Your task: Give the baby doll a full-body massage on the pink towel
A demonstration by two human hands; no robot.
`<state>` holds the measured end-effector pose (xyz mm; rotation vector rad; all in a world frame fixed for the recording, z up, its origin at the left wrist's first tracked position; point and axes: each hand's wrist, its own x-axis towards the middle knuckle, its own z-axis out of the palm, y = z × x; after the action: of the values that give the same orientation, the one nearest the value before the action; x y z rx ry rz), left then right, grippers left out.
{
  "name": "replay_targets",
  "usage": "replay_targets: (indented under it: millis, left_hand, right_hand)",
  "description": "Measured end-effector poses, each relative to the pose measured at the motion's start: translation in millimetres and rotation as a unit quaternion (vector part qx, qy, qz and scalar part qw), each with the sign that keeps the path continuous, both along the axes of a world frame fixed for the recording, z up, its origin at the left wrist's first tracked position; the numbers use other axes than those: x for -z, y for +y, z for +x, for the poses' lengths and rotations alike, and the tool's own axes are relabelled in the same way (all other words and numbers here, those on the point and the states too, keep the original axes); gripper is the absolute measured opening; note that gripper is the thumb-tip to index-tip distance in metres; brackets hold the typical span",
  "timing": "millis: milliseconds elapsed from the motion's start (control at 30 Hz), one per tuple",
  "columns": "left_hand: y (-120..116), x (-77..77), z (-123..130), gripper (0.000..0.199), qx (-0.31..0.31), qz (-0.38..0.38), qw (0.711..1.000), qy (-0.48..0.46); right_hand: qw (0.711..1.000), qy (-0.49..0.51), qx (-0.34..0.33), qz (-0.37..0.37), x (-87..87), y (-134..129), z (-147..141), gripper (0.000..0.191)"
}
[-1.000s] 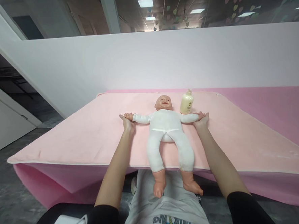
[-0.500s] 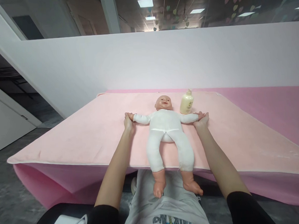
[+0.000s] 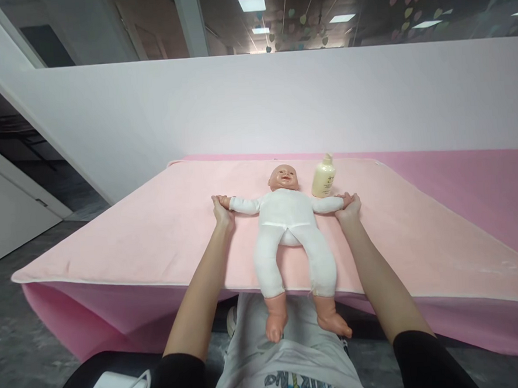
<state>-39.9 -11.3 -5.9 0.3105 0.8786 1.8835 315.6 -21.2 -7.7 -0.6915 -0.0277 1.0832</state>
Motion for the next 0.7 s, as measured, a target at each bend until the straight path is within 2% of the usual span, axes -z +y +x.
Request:
replay_targets:
  millis: [133,367,600,700]
  left_hand:
    - [2.8,-1.7,-1.0,0.050,0.000,0.005,1.000,-0.027]
    - [2.2,-1.4,-4.4,0.066,0.031,-0.006,0.999,-0.019]
    - [2.0,0.3,-6.3,0.066,0.032,0.009,0.999,-0.012]
    - [2.0,2.1,-6.6,0.058,0.037,0.018,0.999,-0.002]
  right_hand:
    - [1.000,0.000,-0.007,-0.002,-0.3,-0.9,-0.3,0.022]
    - [1.000,-0.008,-0.017,-0.010,1.3,0.6,1.1,0.024]
    - [1.000,-0.002,-0.010,-0.013,4.2,4.1,3.2,0.023]
    - [1.000,-0.008,-0.004,-0.012,4.7,4.7,3.1,0.022]
